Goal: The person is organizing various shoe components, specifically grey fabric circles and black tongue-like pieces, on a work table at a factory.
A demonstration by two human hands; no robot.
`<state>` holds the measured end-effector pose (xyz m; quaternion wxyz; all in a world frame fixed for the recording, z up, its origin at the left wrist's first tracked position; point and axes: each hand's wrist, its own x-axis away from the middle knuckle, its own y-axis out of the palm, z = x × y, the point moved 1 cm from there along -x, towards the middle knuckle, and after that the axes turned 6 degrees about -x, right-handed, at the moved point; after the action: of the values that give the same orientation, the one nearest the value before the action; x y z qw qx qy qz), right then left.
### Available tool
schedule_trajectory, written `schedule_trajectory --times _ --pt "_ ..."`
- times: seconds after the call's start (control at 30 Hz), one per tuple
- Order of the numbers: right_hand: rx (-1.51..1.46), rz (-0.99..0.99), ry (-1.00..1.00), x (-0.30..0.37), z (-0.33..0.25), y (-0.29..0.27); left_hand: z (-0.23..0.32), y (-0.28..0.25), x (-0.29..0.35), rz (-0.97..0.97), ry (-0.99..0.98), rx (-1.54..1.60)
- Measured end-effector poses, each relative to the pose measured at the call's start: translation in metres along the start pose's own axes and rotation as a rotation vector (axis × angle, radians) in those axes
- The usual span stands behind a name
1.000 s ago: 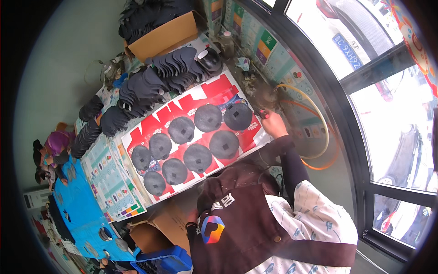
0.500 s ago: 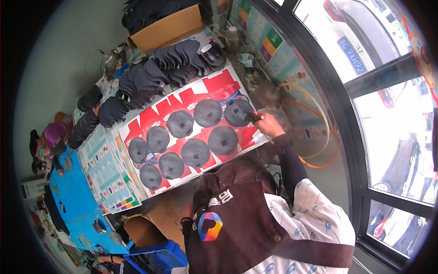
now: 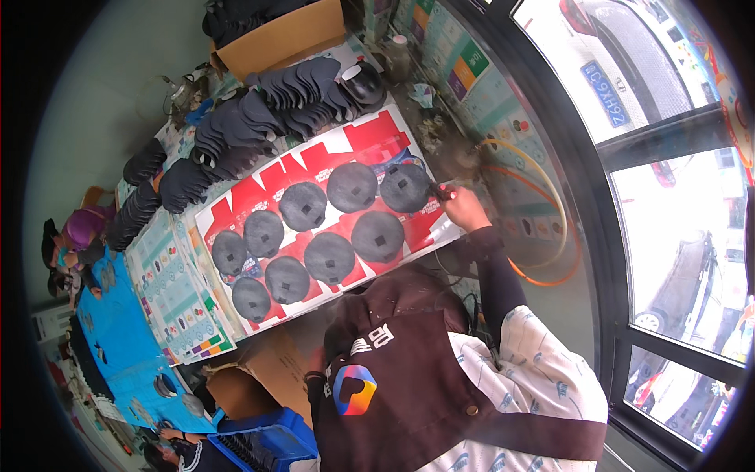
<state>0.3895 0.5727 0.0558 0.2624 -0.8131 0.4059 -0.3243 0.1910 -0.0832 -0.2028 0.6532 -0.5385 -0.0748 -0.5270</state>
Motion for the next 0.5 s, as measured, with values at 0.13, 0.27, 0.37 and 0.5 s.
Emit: schedule_trajectory --times 0.13,0.27,0.37,0.5 --pt "-0.101 0.124 -0.038 0.007 -0.006 -0.003 -0.001 0.0 0.01 -0.008 -0.016 -0.012" --pt "-0.019 -0.031 0.017 0.011 0.013 0.008 0.002 -0.01 0.012 -0.028 0.001 -0.05" --pt "-0.092 -0.236 0.086 0.017 0.013 0.017 0.006 -0.021 0.015 -0.041 0.02 -0.104" --pt "-0.177 -0.319 0.218 0.015 0.028 0.016 0.019 -0.047 0.018 -0.054 0.116 -0.281"
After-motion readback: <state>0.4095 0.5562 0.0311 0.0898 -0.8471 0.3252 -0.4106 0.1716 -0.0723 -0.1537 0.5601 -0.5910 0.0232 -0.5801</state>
